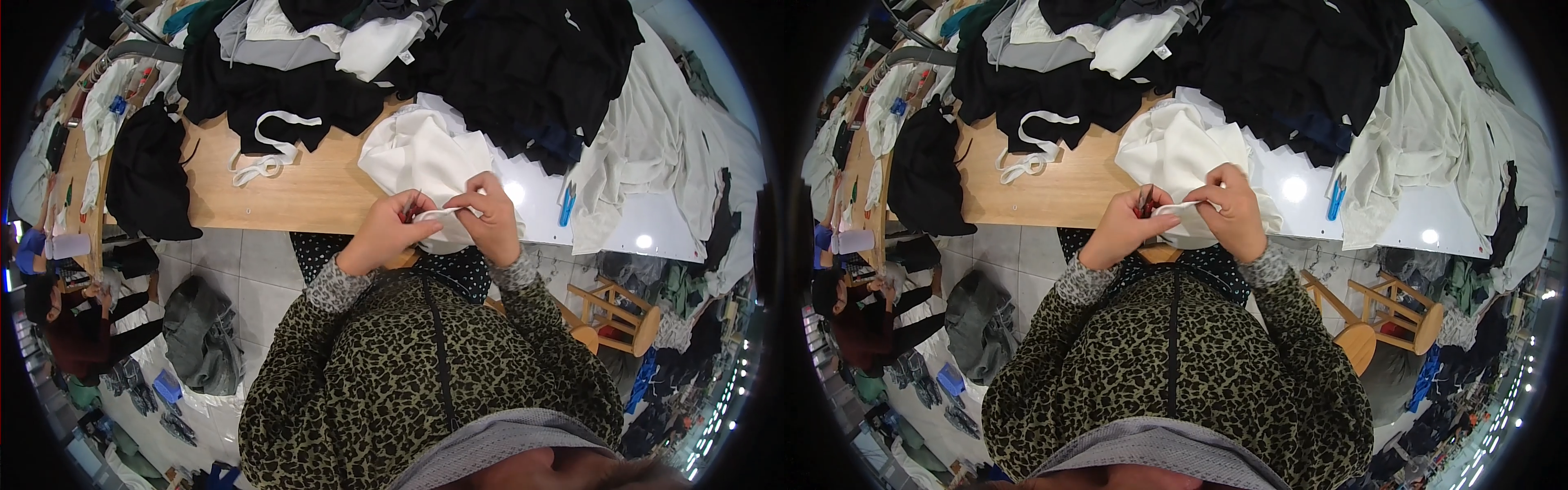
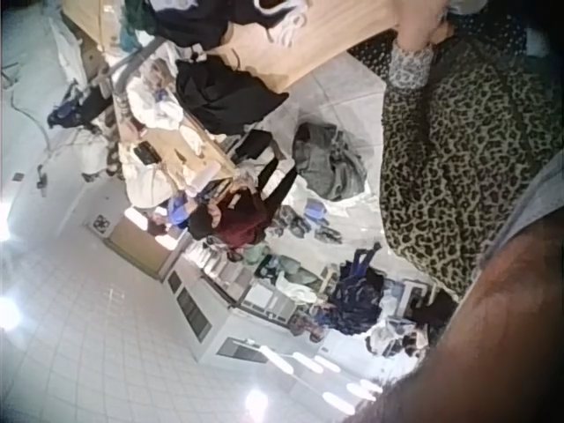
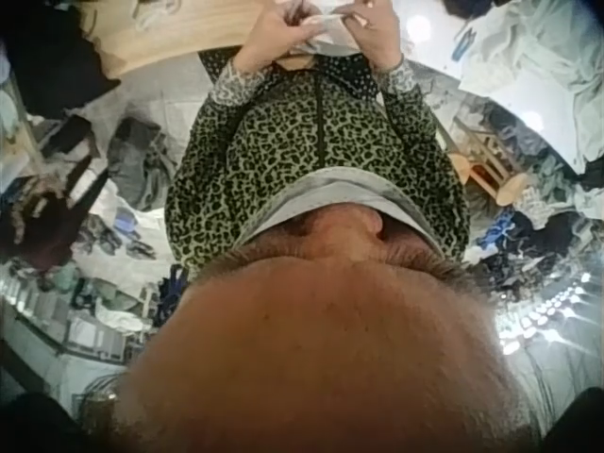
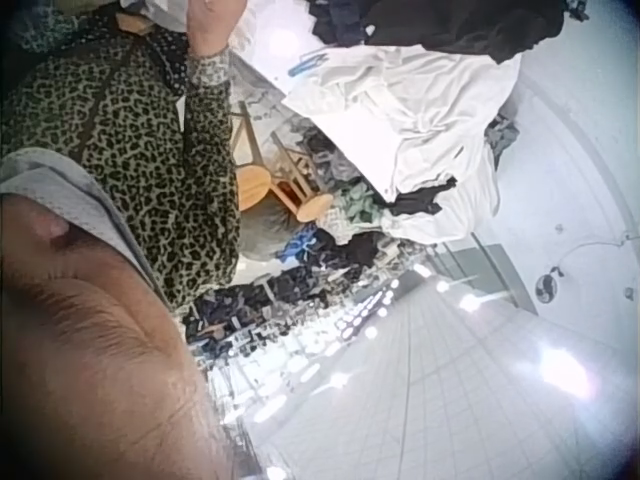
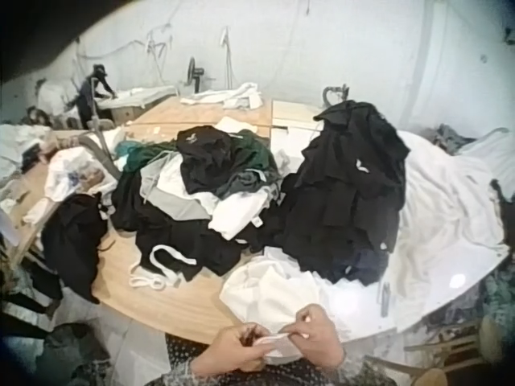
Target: The recorder is using thread snips to trim loose threads from a white garment at a textile manufacturing workbench.
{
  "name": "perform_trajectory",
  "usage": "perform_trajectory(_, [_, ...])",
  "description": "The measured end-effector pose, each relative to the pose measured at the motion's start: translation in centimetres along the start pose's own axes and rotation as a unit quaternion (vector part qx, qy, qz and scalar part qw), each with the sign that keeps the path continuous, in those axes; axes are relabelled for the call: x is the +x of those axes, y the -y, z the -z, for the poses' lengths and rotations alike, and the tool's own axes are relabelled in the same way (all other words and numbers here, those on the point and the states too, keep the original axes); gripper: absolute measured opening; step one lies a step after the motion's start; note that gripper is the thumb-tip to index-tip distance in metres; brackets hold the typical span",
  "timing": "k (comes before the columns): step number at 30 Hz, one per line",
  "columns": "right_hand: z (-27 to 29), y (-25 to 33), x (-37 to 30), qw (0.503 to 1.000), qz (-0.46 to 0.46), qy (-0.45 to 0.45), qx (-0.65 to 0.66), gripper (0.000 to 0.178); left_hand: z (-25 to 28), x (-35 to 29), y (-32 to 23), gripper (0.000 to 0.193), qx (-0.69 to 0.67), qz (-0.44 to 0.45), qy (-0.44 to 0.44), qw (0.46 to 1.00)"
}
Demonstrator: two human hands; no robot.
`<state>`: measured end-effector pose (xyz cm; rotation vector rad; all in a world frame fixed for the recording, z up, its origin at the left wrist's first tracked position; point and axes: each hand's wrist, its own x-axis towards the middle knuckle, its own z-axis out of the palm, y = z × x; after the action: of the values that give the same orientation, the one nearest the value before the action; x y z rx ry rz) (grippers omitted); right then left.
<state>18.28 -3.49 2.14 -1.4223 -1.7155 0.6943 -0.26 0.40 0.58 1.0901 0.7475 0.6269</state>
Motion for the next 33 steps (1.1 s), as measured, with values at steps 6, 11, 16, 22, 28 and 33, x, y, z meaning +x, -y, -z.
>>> perform_trajectory(6, [-2.9, -1.1, -1.9, 0.927, 0.098, -0.344, -0.116, 0.030, -0.7, -0.3, 1.4, 0.032, 0.427, -0.487, -0.132, 0.750])
perform_trajectory(11, [-2.9, -2.2, -2.6, 0.909, 0.151, -0.367, -0.130, 0.030, -0.5, -0.6, 2.8, 0.030, 0.437, -0.551, -0.133, 0.698])
perform_trajectory(16, [-3.1, -2.5, -2.7, 0.907, 0.161, -0.371, -0.119, 0.031, -0.3, -0.6, 3.2, 0.030, 0.433, -0.574, -0.134, 0.682])
perform_trajectory(22, [-2.2, -1.4, -2.2, 0.952, 0.044, -0.268, -0.143, 0.023, -0.2, 0.2, 3.2, 0.024, 0.338, -0.461, -0.180, 0.800])
perform_trajectory(28, [2.8, -8.3, -7.3, 0.896, -0.216, -0.359, 0.146, 0.018, 4.9, 2.7, 8.1, 0.010, 0.152, -0.124, -0.317, 0.928])
perform_trajectory(33, [3.0, -10.2, -10.8, 0.792, -0.364, -0.200, 0.448, 0.027, 6.6, 2.0, 10.7, 0.014, 0.160, -0.030, -0.279, 0.946])
